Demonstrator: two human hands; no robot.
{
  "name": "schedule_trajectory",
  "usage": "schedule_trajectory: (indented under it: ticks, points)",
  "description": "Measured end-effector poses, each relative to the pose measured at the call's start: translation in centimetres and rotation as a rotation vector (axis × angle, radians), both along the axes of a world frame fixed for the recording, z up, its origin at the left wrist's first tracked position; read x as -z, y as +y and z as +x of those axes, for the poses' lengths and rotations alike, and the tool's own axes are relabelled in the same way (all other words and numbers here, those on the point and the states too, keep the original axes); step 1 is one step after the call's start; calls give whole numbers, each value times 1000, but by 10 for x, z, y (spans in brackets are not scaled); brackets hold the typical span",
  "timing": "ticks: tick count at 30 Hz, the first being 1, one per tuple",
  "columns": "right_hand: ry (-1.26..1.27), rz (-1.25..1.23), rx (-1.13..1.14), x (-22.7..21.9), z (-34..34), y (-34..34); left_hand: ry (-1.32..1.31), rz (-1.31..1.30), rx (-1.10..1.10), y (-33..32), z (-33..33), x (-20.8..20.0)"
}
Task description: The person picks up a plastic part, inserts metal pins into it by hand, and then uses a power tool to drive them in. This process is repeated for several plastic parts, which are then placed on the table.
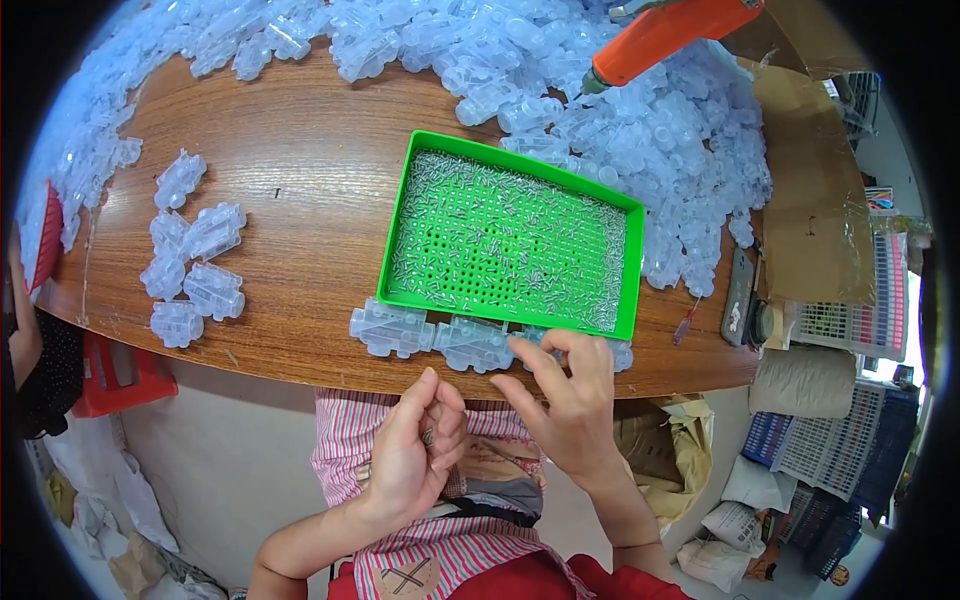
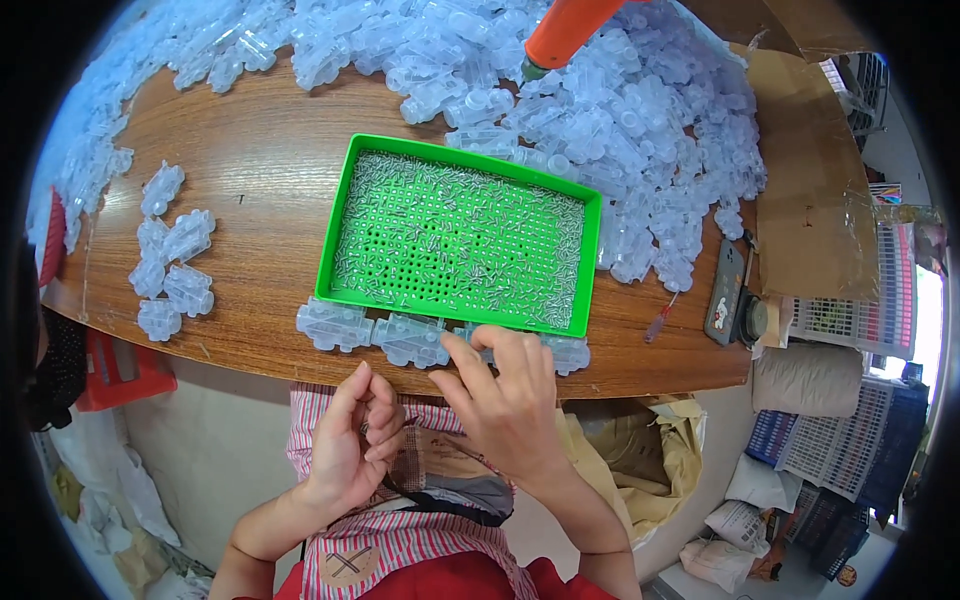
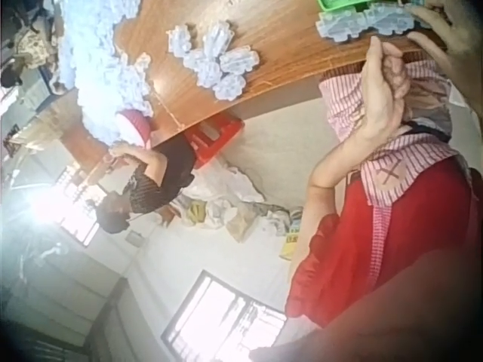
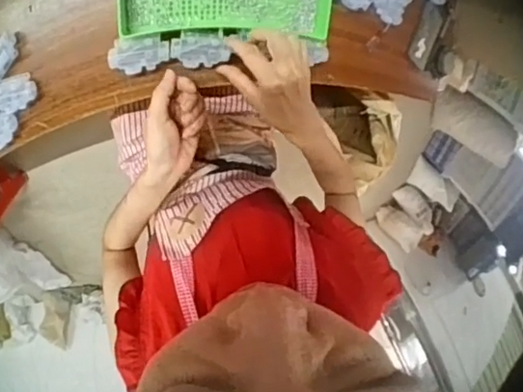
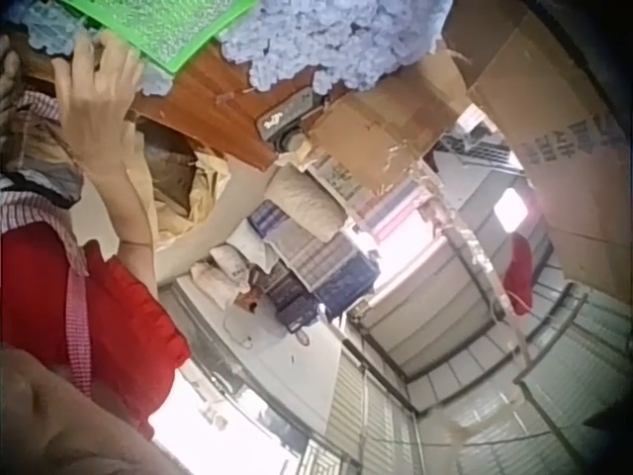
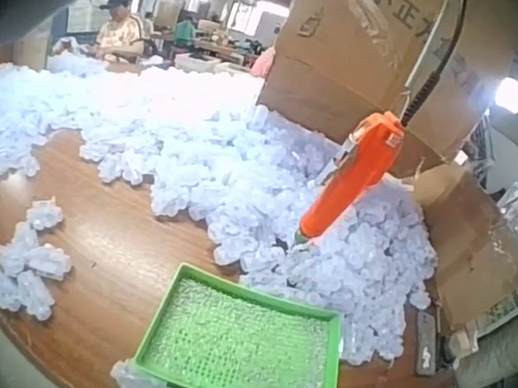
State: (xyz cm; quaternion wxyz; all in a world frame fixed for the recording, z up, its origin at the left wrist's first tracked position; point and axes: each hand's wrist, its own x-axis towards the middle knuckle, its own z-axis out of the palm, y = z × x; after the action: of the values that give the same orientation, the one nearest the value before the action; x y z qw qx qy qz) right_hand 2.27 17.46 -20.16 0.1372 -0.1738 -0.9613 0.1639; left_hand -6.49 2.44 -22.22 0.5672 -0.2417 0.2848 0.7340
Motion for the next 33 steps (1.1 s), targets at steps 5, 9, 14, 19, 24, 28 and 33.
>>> schedule_trajectory:
  ticks: [5,9,14,19,24,28,33]
  points:
    - [29,14,-24,7,-1,-1,0,-67,-14,0,-3,0]
    - [32,-87,7,4,0,-3,-9,133,-46,-6,-3,10]
    - [163,-270,97,-14,11,-13,1,291,-95,0,-3,4]
    - [129,-194,-82,-28,11,-22,-121,394,2,15,-11,-16]
    - [58,-72,-142,-27,13,-22,-114,469,46,21,-8,-17]
    - [25,-28,-191,-27,12,-21,-35,472,91,23,-6,-17]
    - [38,-219,-156,-23,8,-18,-119,476,45,24,-7,-14]
